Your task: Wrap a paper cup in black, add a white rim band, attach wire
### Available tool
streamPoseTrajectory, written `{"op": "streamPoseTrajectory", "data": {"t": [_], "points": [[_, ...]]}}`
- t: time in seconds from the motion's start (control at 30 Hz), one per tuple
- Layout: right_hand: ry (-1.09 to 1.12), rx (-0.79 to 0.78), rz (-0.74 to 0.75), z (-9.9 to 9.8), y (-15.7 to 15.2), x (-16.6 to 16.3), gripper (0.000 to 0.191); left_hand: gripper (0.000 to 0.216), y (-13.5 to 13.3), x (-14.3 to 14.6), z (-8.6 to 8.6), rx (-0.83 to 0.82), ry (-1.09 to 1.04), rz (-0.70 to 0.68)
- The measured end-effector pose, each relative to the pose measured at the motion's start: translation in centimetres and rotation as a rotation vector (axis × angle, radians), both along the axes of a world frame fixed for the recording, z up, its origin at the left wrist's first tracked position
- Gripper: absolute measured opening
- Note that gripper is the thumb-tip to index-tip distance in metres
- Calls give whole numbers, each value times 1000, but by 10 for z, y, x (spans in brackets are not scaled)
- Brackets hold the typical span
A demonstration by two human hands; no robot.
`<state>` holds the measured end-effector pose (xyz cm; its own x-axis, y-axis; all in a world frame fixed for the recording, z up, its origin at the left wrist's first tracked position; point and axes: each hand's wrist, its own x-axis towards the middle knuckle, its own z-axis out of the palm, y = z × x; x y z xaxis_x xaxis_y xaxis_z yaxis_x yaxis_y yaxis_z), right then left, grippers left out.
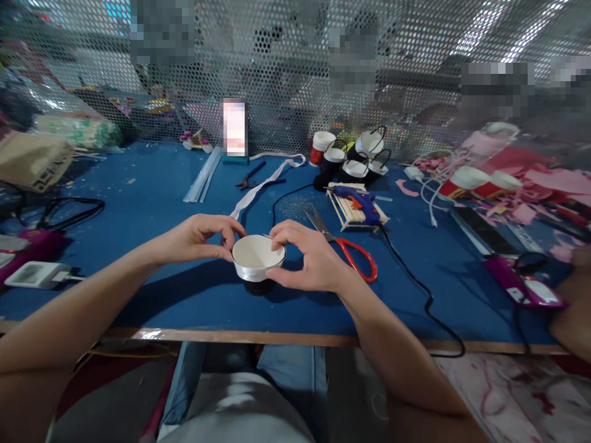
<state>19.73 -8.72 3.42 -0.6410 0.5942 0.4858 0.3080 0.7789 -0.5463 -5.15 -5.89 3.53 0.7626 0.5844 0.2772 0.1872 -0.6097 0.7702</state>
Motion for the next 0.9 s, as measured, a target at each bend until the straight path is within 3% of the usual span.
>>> {"op": "streamPoseTrajectory", "data": {"t": [0.4, 0.63, 0.9], "points": [[-87, -69, -43, -2, 1, 2, 39, 17, -6, 7, -2, 214, -30, 114], [-93, -91, 11, -6, 2, -1, 45, 16, -11, 12, 0, 177, -36, 98], [-51, -184, 120, 0, -1, 3, 48, 13, -13, 8, 4, -35, -36, 19]]}}
